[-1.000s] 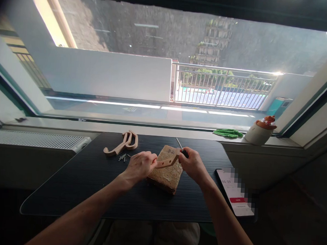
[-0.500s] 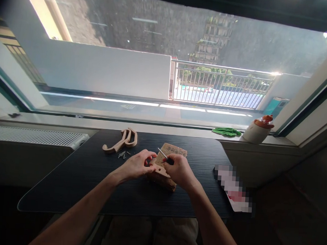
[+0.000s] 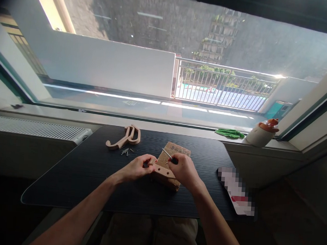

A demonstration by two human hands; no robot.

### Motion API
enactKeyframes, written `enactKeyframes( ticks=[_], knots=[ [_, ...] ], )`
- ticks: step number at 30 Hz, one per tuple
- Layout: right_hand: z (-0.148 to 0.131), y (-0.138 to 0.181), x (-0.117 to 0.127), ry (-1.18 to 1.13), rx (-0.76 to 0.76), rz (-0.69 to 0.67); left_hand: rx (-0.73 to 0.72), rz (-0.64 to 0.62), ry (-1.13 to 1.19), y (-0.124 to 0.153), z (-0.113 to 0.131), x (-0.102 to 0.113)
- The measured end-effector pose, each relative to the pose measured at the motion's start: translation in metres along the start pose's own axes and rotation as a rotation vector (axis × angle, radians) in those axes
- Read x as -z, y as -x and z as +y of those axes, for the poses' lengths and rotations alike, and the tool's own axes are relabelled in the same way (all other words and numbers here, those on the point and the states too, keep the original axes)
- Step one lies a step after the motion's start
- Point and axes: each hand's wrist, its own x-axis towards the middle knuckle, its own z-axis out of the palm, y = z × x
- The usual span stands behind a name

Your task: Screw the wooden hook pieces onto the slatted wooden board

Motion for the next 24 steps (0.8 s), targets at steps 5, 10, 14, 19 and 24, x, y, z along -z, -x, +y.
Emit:
enactKeyframes(
  ticks=[5, 10, 14, 19, 24],
  knots=[
    [0.001, 0.000, 0.003, 0.025, 0.001, -0.089, 0.046, -0.023, 0.053, 0.001, -0.003, -0.002],
    [-0.010, -0.001, -0.002, 0.078, 0.035, -0.132, 0.036, -0.031, 0.139, 0.000, -0.005, -0.005],
    [-0.013, -0.008, -0.005, 0.141, 0.060, -0.162, 0.032, 0.032, 0.126, -0.003, -0.005, -0.006],
    [-0.009, -0.013, -0.011, 0.038, 0.056, -0.304, 0.007, 0.052, 0.110, -0.004, -0.003, -0.006],
    [-0.009, -0.015, -0.018, 0.063, 0.068, -0.305, 0.008, 0.003, 0.167, -0.001, -0.006, -0.006]
  ],
)
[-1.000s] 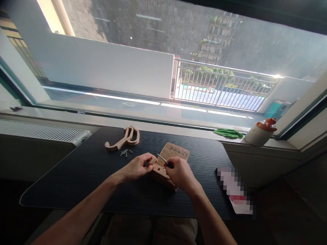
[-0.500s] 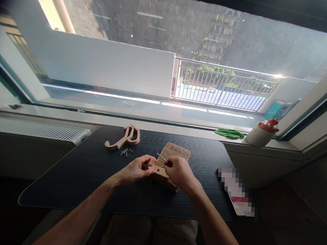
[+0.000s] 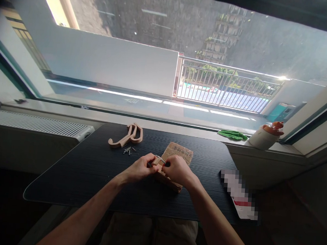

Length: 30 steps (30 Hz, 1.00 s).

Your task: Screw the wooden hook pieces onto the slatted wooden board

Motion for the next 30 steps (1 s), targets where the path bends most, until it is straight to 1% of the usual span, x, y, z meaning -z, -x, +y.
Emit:
enactKeyframes(
  ticks=[4, 6, 10, 14, 16, 19, 22, 27, 30],
  knots=[
    [-0.001, -0.003, -0.001, 0.021, 0.005, -0.017, 0.029, -0.071, 0.075, 0.003, -0.007, 0.003],
    [-0.002, -0.005, -0.001, -0.001, -0.001, -0.051, 0.042, -0.080, 0.093, 0.004, -0.009, 0.004],
    [-0.002, -0.010, -0.001, -0.029, -0.018, -0.109, 0.045, -0.061, 0.091, 0.004, -0.010, 0.004],
    [0.000, -0.012, 0.000, 0.001, -0.017, -0.083, 0.043, -0.027, 0.083, 0.002, -0.007, 0.001],
    [0.003, -0.013, 0.001, 0.000, -0.037, -0.092, 0.039, -0.009, 0.047, 0.000, -0.006, 0.000],
    [0.007, -0.016, 0.003, -0.029, -0.057, -0.140, 0.042, -0.032, -0.004, -0.005, -0.002, 0.000],
    [0.007, -0.018, 0.005, -0.076, -0.079, -0.184, 0.072, -0.067, -0.007, -0.011, -0.001, 0.000],
    [0.007, -0.018, 0.006, -0.111, -0.094, -0.199, 0.093, -0.063, 0.043, -0.013, -0.005, -0.005],
    [0.010, -0.017, 0.006, -0.095, -0.095, -0.186, 0.110, -0.022, 0.047, -0.008, -0.003, -0.007]
  ],
)
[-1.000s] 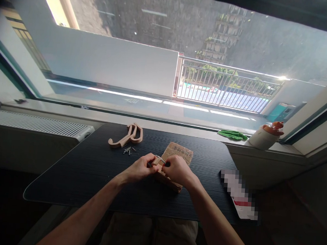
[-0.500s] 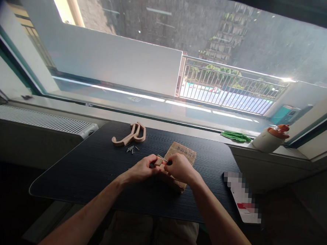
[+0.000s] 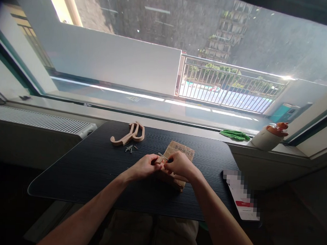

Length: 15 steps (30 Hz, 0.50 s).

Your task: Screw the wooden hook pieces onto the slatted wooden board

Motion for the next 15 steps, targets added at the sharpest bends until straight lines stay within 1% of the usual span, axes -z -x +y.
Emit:
enactKeyframes(
  ticks=[2, 6, 10, 15],
  knots=[
    [0.002, 0.000, 0.001, -0.002, 0.002, 0.001, 0.016, 0.008, 0.020, 0.004, 0.005, -0.001],
    [0.005, 0.001, 0.002, 0.009, 0.024, -0.011, -0.016, -0.053, 0.124, 0.009, 0.014, -0.002],
    [0.004, 0.003, 0.002, 0.048, 0.018, -0.004, -0.016, -0.095, 0.168, 0.007, 0.014, -0.005],
    [0.000, 0.006, 0.002, 0.065, 0.013, 0.023, -0.037, -0.045, 0.142, 0.010, 0.010, -0.006]
  ],
)
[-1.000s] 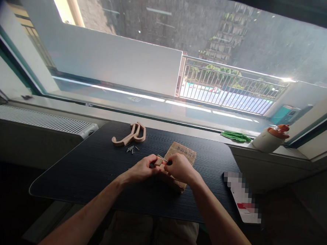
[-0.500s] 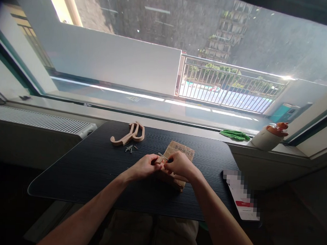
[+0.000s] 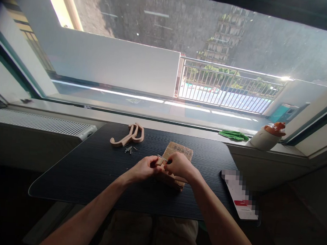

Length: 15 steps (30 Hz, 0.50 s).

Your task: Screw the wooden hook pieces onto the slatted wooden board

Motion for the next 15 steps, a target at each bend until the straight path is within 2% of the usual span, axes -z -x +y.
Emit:
enactKeyframes(
  ticks=[2, 7, 10, 13, 15],
  knots=[
    [0.000, 0.001, 0.000, -0.019, -0.006, -0.008, -0.015, 0.025, -0.010, 0.005, -0.003, 0.000],
    [0.003, -0.001, -0.001, -0.043, 0.021, -0.005, 0.018, 0.201, -0.125, 0.017, -0.010, 0.002],
    [0.004, -0.002, -0.001, -0.044, 0.015, -0.010, -0.006, 0.302, -0.226, 0.024, -0.004, -0.001],
    [0.005, -0.002, -0.001, -0.032, 0.021, 0.001, -0.109, 0.495, -0.446, 0.036, 0.009, -0.014],
    [0.005, -0.003, -0.002, -0.006, 0.025, 0.010, -0.187, 0.480, -0.586, 0.044, 0.016, -0.030]
  ],
)
